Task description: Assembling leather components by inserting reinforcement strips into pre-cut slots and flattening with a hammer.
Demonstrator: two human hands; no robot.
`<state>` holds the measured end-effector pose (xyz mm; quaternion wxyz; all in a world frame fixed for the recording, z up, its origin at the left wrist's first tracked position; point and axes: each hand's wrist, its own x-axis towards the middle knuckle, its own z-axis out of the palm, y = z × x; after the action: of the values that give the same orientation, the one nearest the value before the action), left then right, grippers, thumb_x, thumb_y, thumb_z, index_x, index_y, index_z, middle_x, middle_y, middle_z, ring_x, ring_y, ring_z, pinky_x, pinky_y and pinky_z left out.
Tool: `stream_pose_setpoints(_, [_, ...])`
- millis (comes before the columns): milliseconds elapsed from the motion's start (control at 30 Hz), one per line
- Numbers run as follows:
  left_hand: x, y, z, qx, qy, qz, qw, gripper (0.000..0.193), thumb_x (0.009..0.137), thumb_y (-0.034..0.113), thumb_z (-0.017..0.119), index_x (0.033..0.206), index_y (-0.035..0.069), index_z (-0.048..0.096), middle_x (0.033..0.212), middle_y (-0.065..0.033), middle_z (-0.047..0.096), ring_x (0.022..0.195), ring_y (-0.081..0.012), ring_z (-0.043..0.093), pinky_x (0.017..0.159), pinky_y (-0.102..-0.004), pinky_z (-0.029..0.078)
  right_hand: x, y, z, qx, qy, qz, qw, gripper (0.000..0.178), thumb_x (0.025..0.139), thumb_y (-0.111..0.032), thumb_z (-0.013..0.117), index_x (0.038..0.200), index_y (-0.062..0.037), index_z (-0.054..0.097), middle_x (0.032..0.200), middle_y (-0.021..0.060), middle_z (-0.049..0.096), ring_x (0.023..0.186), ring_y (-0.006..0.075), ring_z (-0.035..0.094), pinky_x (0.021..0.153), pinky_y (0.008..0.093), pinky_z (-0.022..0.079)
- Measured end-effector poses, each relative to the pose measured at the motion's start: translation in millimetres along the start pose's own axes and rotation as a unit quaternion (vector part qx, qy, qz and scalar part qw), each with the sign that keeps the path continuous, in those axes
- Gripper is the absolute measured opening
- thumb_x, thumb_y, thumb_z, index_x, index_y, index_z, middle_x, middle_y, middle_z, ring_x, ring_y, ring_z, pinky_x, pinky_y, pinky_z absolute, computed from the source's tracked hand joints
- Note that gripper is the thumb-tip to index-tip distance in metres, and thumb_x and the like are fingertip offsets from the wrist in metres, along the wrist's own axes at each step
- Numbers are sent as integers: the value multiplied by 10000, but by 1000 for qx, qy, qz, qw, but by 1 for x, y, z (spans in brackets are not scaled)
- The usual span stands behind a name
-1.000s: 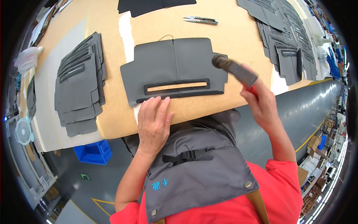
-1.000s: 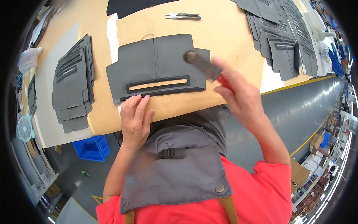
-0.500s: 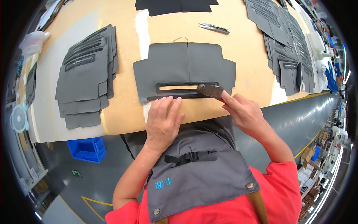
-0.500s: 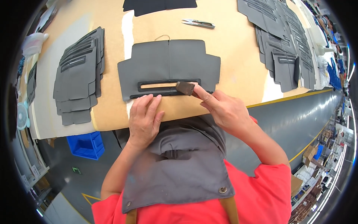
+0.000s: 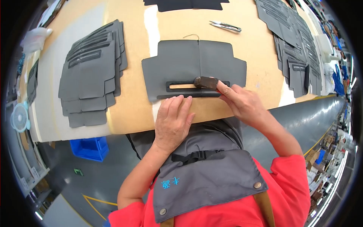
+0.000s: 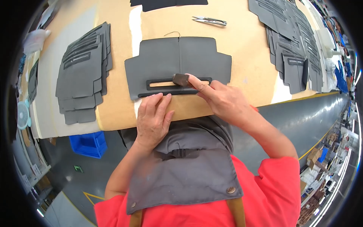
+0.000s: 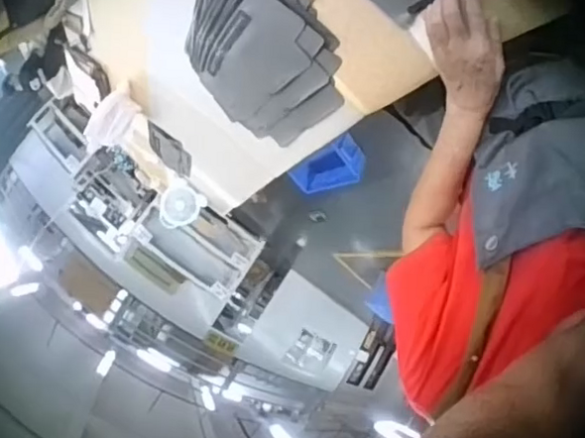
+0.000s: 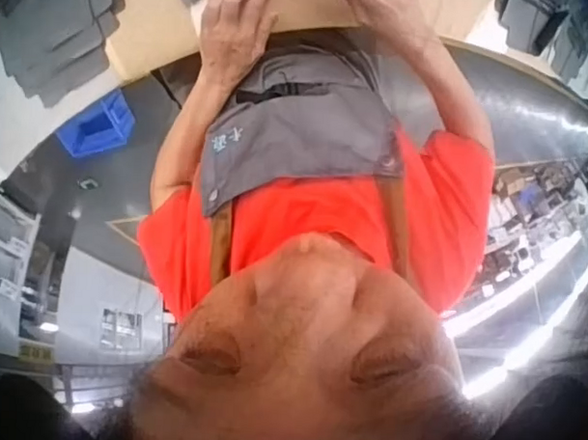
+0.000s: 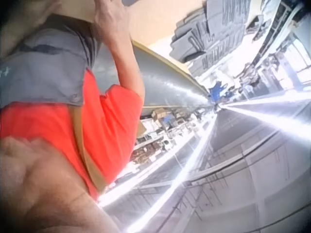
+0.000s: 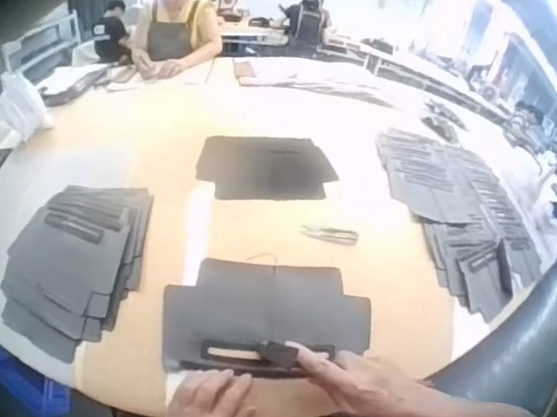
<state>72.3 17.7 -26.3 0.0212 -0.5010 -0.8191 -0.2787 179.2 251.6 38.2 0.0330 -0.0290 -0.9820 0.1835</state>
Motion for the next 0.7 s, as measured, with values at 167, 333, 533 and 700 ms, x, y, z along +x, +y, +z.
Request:
stream_pose_setpoints(167, [2,4,-4,9,-1,7,1000,486,888,181,739,1349,76,628,1323,-116,551,1220,-322,520,1053,-433,438,-9,0,-4,86,140,6,986,479,989,-167,640,1455,-242,559,790,96,602,646,270,617,564,393,498])
stream_pose_setpoints(333, [4,-2,-16,24,4,13,1000,494,885,197,751,1346,72,625,1356,-127,543,1264,-340,508,1071,-449,423,-19,34,-10,195,116,189,955,460,1033,-211,608,1489,-241,559,779,35,590,579,163,569,525,298,478])
stream_pose_setpoints(533, [11,-42,-39,84,32,-14,996,658,811,368,832,1343,51,610,1342,-142,555,1254,-374,521,1065,-475,424,-50,98,-37,-263,166,150,939,583,942,-353,704,1473,-155,567,1220,98,617,1151,293,558,1003,446,424])
stream_pose_setpoints(700, [-11,-38,-50,35,-12,16,999,738,729,427,875,1310,50,622,1233,-122,582,1131,-335,553,958,-451,451,-64,32,3,-85,27,-33,996,811,712,-400,834,1427,-117,575,1400,83,542,1305,295,491,1086,477,371])
